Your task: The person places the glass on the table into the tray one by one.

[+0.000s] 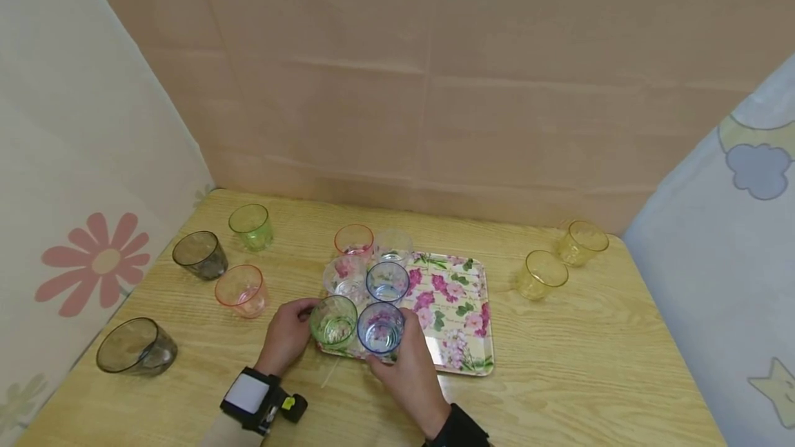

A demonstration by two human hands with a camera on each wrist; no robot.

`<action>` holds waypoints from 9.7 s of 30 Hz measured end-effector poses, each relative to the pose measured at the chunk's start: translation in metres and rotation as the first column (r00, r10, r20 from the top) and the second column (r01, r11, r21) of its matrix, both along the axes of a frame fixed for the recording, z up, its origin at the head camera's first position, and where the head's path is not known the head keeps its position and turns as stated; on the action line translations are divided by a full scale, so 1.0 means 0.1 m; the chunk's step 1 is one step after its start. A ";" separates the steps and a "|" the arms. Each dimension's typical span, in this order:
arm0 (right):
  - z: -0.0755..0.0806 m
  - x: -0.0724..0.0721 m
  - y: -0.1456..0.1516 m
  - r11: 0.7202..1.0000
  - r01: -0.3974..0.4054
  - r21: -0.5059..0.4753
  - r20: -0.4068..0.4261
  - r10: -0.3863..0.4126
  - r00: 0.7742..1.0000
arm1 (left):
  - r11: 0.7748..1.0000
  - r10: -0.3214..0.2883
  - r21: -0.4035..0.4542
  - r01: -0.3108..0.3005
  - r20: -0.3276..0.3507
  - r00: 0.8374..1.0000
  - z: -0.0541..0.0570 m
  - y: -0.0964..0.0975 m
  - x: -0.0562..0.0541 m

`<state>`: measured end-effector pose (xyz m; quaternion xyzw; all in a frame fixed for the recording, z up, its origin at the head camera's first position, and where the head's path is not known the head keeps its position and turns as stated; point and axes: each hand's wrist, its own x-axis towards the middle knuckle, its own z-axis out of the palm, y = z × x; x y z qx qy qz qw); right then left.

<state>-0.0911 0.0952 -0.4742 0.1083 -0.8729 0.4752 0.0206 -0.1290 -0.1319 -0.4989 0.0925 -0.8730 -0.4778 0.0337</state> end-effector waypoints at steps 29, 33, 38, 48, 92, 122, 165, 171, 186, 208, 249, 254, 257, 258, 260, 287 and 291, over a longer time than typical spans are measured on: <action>0.01 0.03 0.06 0.999 -0.020 -0.024 0.081 0.022 0.996 | 1.000 -0.008 -0.001 0.008 -0.010 1.000 0.01 -0.01 0.01; 0.10 0.06 0.23 0.999 -0.021 -0.027 0.097 0.024 0.995 | 1.000 0.000 0.003 0.001 -0.017 1.000 -0.01 0.00 0.00; 0.24 -0.02 0.59 0.999 0.023 0.036 0.038 -0.024 0.999 | 1.000 0.000 0.004 0.000 -0.023 1.000 -0.02 0.01 0.00; 0.31 -0.27 1.36 0.873 0.014 0.488 0.227 -0.142 0.964 | 1.000 -0.009 -0.001 0.009 -0.021 1.000 0.01 -0.01 0.01; -0.02 -0.18 1.53 0.873 -0.029 0.487 0.360 -0.169 0.918 | 0.952 0.012 0.305 0.006 -0.057 0.998 0.36 -0.20 0.22; -0.02 -0.17 1.52 0.885 -0.017 0.465 0.355 -0.169 0.920 | 0.698 0.659 0.571 -0.431 -0.279 0.698 0.60 -1.79 1.07; -0.03 -0.16 1.52 0.886 -0.006 0.464 0.335 -0.169 0.927 | 0.856 0.300 0.453 -0.250 -0.041 0.953 -0.05 -2.01 1.16; -0.03 -0.15 1.52 0.891 0.002 0.453 0.347 -0.178 0.921 | 0.848 0.316 0.465 -0.255 -0.056 0.947 -0.04 -2.00 1.17; 0.23 -0.16 1.48 0.932 0.182 0.315 0.201 -0.253 0.946 | 0.901 -0.029 0.394 0.183 -0.365 0.930 0.36 -1.75 1.17; 0.46 0.02 0.72 0.980 0.050 -0.194 -0.291 -0.106 0.951 | 0.908 -0.226 0.245 0.341 -0.399 0.888 0.80 -0.68 1.00; 0.26 0.32 0.22 0.628 -0.621 -0.469 -0.316 0.538 0.782 | 0.758 -0.397 0.307 0.576 -0.484 0.780 0.64 0.37 0.85; 0.33 0.38 0.26 0.718 -0.568 -0.401 -0.243 0.515 0.822 | 0.770 -0.383 0.299 0.564 -0.489 0.783 0.64 0.34 0.85; 0.35 0.40 0.26 0.750 -0.521 -0.406 -0.209 0.479 0.853 | 0.768 -0.383 0.305 0.563 -0.485 0.786 0.63 0.32 0.84; 0.35 0.40 0.26 0.758 -0.508 -0.408 -0.208 0.465 0.860 | 0.769 -0.382 0.305 0.563 -0.486 0.786 0.63 0.32 0.84; 0.34 0.38 0.25 0.761 -0.502 -0.411 -0.236 0.443 0.865 | 0.764 -0.378 0.314 0.564 -0.491 0.785 0.62 0.30 0.83; 0.47 0.08 0.82 0.940 -0.153 -0.305 -0.176 0.103 0.979 | 0.981 -0.145 0.144 0.131 0.093 0.985 0.16 -0.16 0.43; 0.41 -0.09 0.88 0.966 -0.065 -0.249 -0.090 0.044 0.995 | 0.987 -0.130 0.102 0.121 0.088 0.988 0.14 -0.14 0.44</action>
